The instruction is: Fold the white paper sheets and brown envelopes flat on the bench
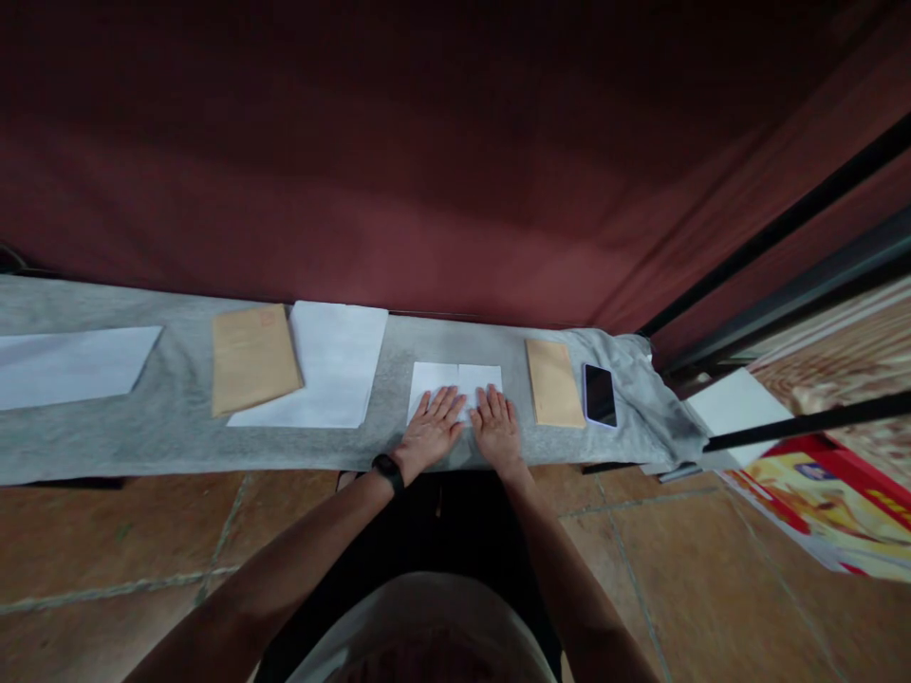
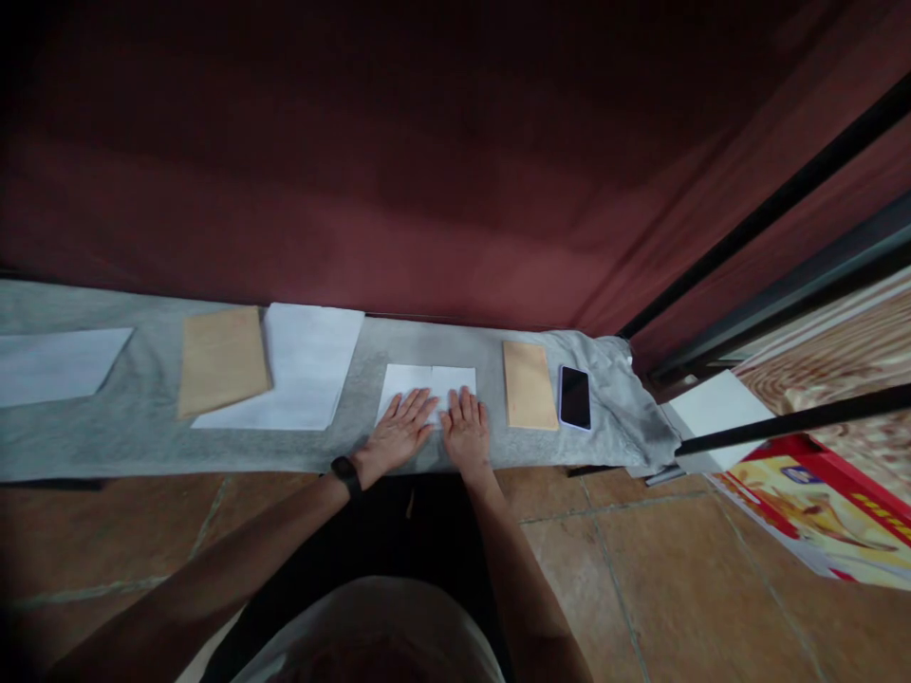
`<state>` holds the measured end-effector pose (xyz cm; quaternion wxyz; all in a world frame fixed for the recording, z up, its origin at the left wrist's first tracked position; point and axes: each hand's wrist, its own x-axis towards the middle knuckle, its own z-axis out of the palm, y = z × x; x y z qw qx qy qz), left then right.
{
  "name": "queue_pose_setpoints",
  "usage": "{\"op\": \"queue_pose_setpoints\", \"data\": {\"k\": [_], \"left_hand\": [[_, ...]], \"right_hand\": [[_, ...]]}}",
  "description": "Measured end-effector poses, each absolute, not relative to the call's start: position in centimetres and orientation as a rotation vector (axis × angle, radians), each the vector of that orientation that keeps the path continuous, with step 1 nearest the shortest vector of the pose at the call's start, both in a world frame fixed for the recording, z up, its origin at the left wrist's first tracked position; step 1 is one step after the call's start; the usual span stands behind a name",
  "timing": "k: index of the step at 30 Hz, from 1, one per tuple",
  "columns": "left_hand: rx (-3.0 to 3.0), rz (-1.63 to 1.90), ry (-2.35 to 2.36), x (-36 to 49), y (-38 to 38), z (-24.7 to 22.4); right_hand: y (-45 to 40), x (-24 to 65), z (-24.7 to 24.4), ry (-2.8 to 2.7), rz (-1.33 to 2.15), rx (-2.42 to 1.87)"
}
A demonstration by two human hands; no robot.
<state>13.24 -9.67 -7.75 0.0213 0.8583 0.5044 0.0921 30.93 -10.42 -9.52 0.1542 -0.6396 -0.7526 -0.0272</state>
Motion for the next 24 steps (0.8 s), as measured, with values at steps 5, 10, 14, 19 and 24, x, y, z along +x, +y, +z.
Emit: {"op": "queue_pose_setpoints", "data": {"k": [5, 10, 14, 19, 24], "left_hand": [[2.680, 0.304, 1.555, 13.4, -9.6, -8.0], [2.709, 0.290, 1.540, 13.6, -9.3, -8.1], [2.740, 0.228, 1.521, 13.8, -9.4, -7.7], [2.731, 0.195, 1.518, 13.9, -9.4, -7.3], [2.708, 0.202, 1.512, 14.0, -9.3, -7.2]], "right_hand": [[-10.3, 32.0, -9.4, -2.087, -0.083, -1.904], [-8.8, 30.6, -7.9, -2.096, 0.037, -1.906], [-7.4, 29.1, -7.1, -2.293, 0.152, -1.778], [-7.0, 28.8, -7.4, -2.316, 0.130, -1.812], [-6.9, 29.6, -8.1, -2.203, 0.075, -1.879]]}}
